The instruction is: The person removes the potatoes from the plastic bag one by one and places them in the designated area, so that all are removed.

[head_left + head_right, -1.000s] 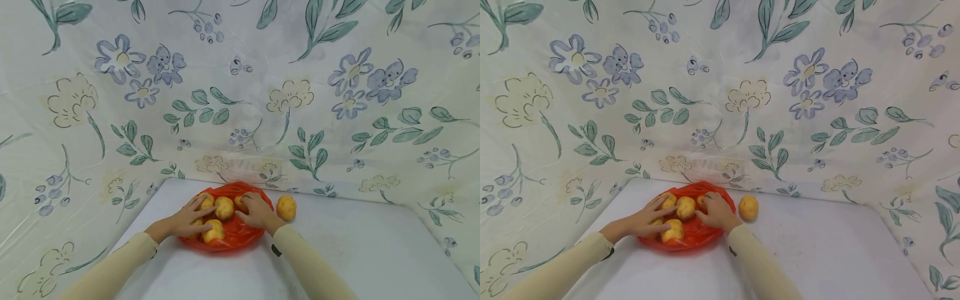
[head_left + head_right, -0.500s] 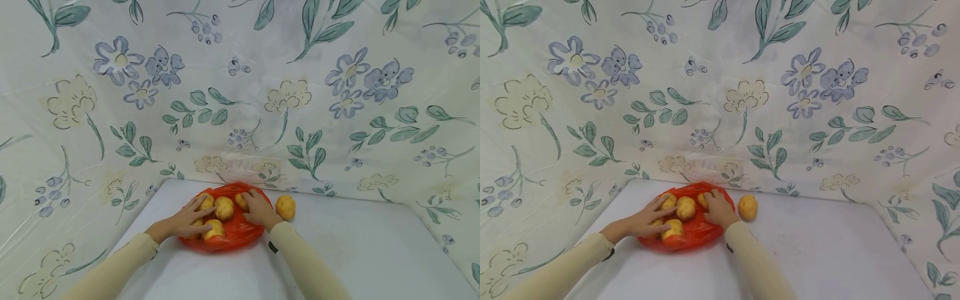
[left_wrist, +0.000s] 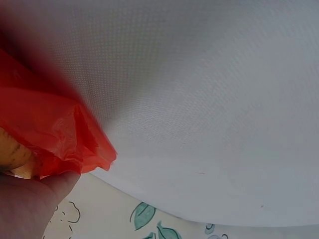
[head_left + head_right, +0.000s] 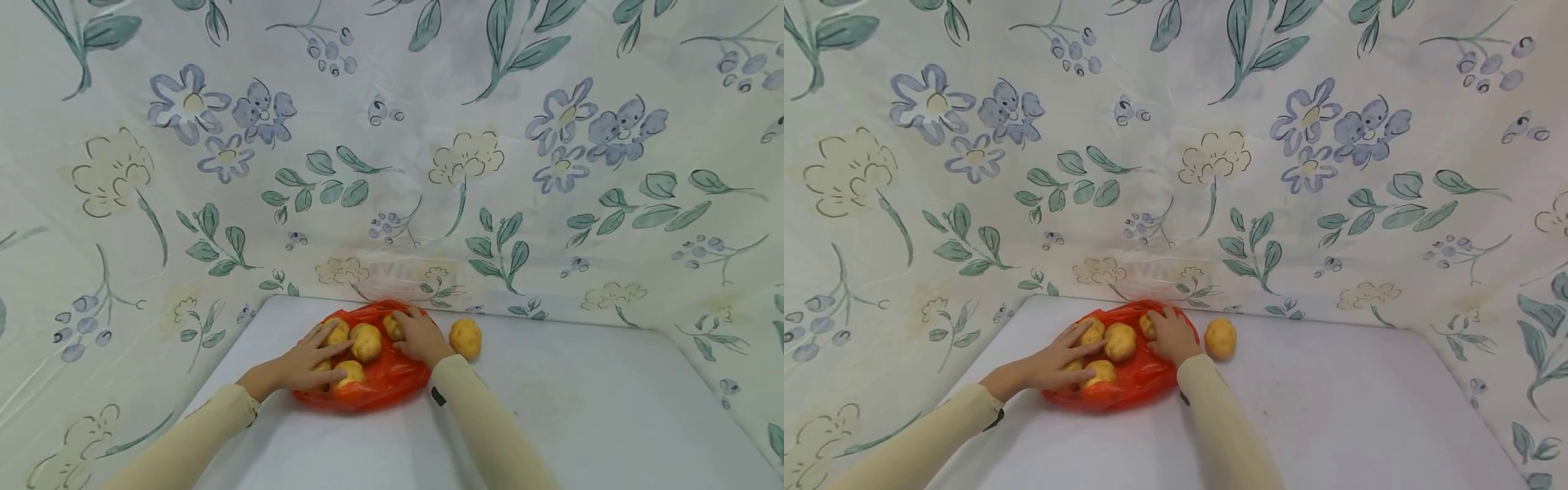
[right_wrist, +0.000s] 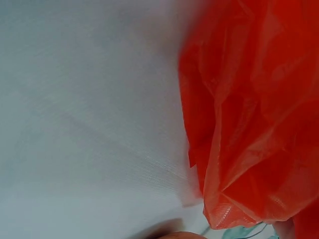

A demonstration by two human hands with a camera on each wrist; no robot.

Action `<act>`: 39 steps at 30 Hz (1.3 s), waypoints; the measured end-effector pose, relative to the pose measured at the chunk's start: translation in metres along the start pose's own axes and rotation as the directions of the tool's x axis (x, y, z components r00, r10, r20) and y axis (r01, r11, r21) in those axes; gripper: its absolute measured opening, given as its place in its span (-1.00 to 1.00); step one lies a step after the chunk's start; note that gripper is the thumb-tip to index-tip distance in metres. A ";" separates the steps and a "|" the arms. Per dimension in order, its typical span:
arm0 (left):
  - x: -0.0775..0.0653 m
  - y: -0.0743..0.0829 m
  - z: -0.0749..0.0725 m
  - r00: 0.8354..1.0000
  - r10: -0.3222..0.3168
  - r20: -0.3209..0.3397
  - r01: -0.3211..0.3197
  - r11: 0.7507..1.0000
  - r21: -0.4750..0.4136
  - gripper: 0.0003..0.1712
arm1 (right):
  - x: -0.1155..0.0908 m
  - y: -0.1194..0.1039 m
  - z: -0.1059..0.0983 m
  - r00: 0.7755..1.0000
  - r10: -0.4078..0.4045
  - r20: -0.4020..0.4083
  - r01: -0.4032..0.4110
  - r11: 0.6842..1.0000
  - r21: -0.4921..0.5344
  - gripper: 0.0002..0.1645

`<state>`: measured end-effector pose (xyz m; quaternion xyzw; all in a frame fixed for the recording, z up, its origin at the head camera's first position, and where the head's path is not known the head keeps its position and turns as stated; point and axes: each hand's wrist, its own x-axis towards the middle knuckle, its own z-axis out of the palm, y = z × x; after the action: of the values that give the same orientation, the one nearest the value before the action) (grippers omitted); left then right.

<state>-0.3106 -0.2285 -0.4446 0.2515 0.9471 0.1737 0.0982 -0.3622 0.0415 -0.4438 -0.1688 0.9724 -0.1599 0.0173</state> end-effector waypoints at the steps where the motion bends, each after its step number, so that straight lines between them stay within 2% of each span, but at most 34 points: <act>1: 0.000 0.000 0.000 1.000 0.001 0.001 -0.001 1.000 0.000 -0.16 | 0.000 0.000 0.000 1.000 0.006 0.002 -0.006 1.000 -0.006 -0.23; 8: 0.002 0.000 0.001 1.000 -0.005 -0.003 0.005 1.000 -0.001 -0.17 | -0.001 0.000 0.003 1.000 0.013 -0.013 -0.013 1.000 -0.027 -0.17; 16: 0.000 -0.003 0.009 1.000 0.007 0.007 -0.007 1.000 -0.006 -0.17 | -0.008 0.001 0.010 0.998 -0.020 -0.057 0.019 0.999 -0.033 -0.29; 26: 0.002 -0.004 0.005 1.000 0.016 -0.022 -0.016 1.000 0.005 -0.18 | -0.004 0.008 0.002 0.995 -0.082 -0.060 0.085 0.995 0.047 -0.28; 32: 0.002 -0.003 0.003 1.000 0.012 -0.016 -0.012 1.000 -0.001 -0.18 | 0.000 0.015 0.008 0.986 -0.135 -0.093 0.140 0.989 0.050 -0.26; 36: 0.002 -0.002 0.003 1.000 0.007 -0.014 -0.007 1.000 0.000 -0.18 | 0.001 0.015 0.012 0.985 -0.152 -0.081 0.158 0.985 0.074 -0.27; 39: 0.002 -0.003 0.002 1.000 0.002 -0.015 -0.001 1.000 0.003 -0.18 | 0.000 0.011 0.010 0.989 -0.134 -0.054 0.140 0.983 0.116 -0.28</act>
<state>-0.3132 -0.2295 -0.4477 0.2510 0.9478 0.1744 0.0905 -0.3649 0.0487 -0.4565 -0.2303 0.9473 -0.2227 -0.0060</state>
